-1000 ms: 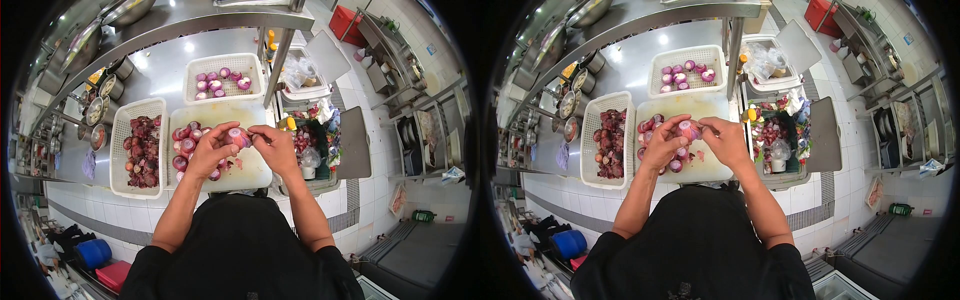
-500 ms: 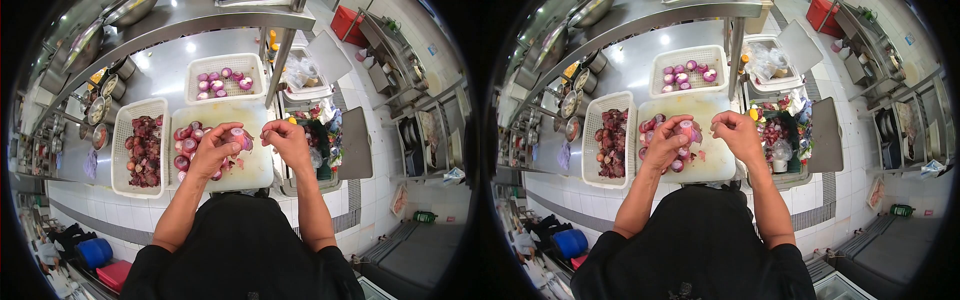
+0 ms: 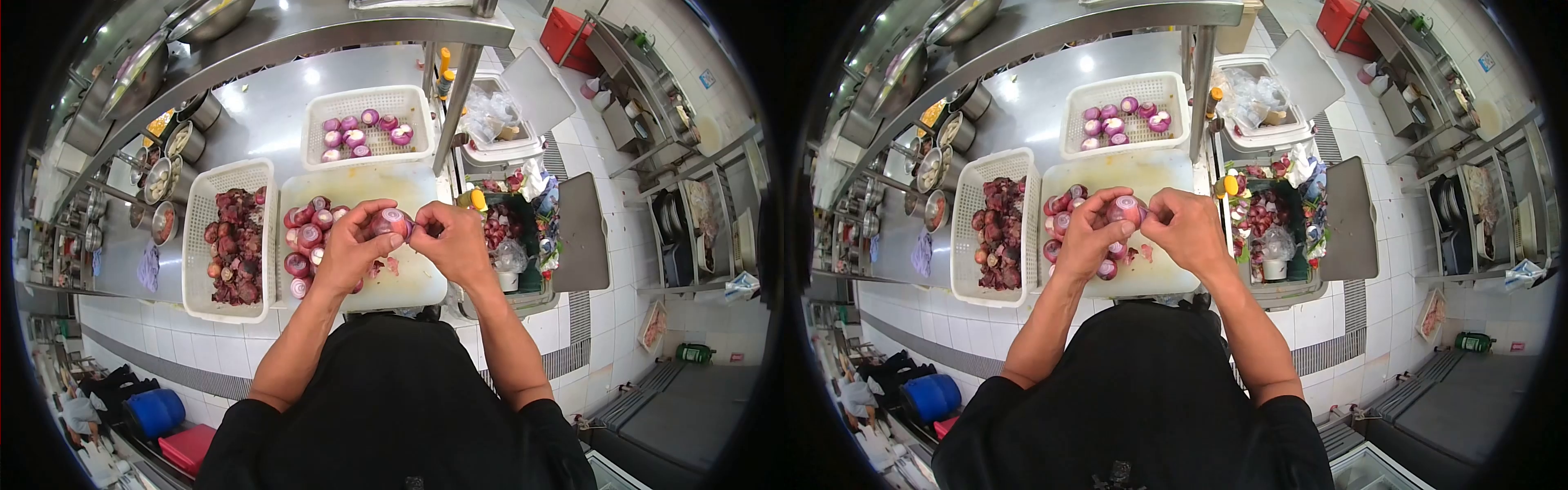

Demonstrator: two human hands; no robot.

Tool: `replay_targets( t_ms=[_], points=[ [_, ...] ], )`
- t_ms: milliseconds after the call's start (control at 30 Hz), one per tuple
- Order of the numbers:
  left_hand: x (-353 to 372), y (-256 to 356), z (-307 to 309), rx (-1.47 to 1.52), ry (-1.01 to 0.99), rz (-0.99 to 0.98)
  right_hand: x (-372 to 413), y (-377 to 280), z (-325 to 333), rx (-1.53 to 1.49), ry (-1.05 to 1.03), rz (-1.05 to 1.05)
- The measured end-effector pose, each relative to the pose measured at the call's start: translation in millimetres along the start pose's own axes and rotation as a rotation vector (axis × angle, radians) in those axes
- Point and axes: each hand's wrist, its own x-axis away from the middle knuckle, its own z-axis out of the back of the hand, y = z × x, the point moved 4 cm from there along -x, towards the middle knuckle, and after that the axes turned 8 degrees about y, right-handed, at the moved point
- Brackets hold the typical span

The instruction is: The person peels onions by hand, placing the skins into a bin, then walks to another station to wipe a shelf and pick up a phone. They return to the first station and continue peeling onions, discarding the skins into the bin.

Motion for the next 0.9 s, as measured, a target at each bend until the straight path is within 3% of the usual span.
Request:
replay_targets(
  t_ms=[233, 300, 400, 433, 500, 600, 733, 800, 833, 900],
  points=[
    [-1, -12, 8, 0.256, -0.076, 0.113, -5, 7, 1, 0.043, 0.007, 0.022],
    [2, -12, 0, 0.502, -0.282, 0.203, -6, 25, 2, -0.126, -0.035, -0.164],
    [-3, -16, -4, 0.639, -0.333, 0.248, -7, 29, 3, -0.083, -0.117, -0.233],
    [-5, -20, -4, 0.639, -0.336, 0.246, -7, 32, 3, -0.082, -0.115, -0.231],
    [-9, -24, -4, 0.640, -0.348, 0.209, -5, 35, -3, -0.567, -0.128, -0.328],
    [-12, -23, -7, 0.651, -0.304, 0.204, 0, 17, -3, -0.698, -0.130, -0.407],
    [-17, -31, -11, 0.490, -0.094, 0.160, 4, 24, -11, -0.596, -0.118, -0.355],
    [-16, -25, -11, 0.002, -0.007, 0.035, 2, 24, -8, -0.400, -0.101, -0.325],
    [-16, -22, -11, 0.004, -0.005, 0.032, 0, 25, -5, -0.399, -0.104, -0.322],
    [-13, -20, -12, 0.324, -0.054, 0.144, -5, 29, 7, -0.429, -0.045, -0.380]
  ],
)
